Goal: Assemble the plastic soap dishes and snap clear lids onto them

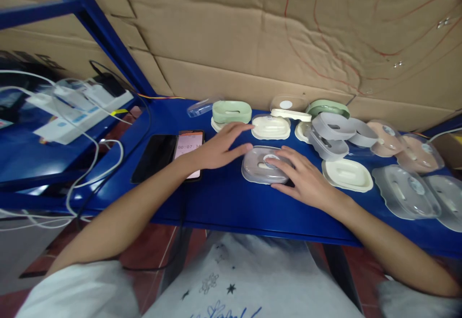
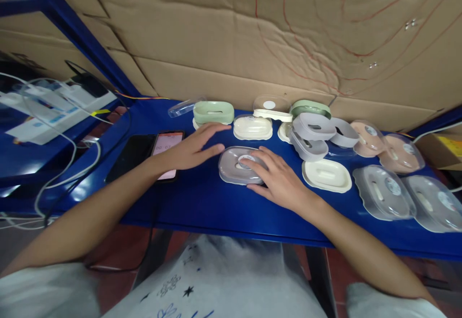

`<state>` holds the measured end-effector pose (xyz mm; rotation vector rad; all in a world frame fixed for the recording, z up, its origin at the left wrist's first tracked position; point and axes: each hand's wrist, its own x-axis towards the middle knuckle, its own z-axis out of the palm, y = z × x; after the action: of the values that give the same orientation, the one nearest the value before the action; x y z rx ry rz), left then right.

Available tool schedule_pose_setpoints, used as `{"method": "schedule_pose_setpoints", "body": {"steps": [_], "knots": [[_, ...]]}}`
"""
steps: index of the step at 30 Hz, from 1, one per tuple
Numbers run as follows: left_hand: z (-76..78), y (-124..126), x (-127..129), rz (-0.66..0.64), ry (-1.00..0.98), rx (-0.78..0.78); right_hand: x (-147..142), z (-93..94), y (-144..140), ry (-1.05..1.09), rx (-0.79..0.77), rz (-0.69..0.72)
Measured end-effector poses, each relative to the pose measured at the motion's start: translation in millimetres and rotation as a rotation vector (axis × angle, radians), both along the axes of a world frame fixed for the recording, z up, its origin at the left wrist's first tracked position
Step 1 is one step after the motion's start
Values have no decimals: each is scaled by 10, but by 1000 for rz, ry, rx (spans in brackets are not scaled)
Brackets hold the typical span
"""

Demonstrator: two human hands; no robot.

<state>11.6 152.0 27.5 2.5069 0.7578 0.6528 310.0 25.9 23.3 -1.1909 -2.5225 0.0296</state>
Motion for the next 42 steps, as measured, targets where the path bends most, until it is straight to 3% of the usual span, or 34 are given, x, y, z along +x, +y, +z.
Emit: {"method": "schedule_pose_setpoints", "body": {"steps": [3, 6, 9, 14, 17, 21, 23, 25, 29, 37, 42], "knots": [[-23, 89, -53, 295, 173, 174, 72, 103, -24, -66, 4, -61], [-81, 113, -77, 407, 405, 223, 184, 159, 3, -136, 72, -164], [-58, 55, -55, 392, 465, 217, 265, 140, 49, -177, 166, -271], [140, -88, 11, 392, 493, 141, 201, 24, 58, -140, 244, -366], [186, -119, 30, 423, 490, 147, 105, -17, 24, -128, 260, -294], [115, -82, 28, 459, 313, 294, 6, -56, -17, -94, 187, -5], [59, -40, 19, 471, 273, 298, -24, -86, -18, -87, 119, 143], [10, 5, 8, 475, 297, 251, -34, -116, 1, -78, 59, 203], [-23, 52, -13, 472, 361, 216, -1, -157, 74, 1, 46, 180], [88, -123, 9, 336, 420, 278, 14, -181, 102, 102, -21, 162], [125, -170, -23, 177, 473, 271, -10, -135, 51, 91, 63, 87]]}}
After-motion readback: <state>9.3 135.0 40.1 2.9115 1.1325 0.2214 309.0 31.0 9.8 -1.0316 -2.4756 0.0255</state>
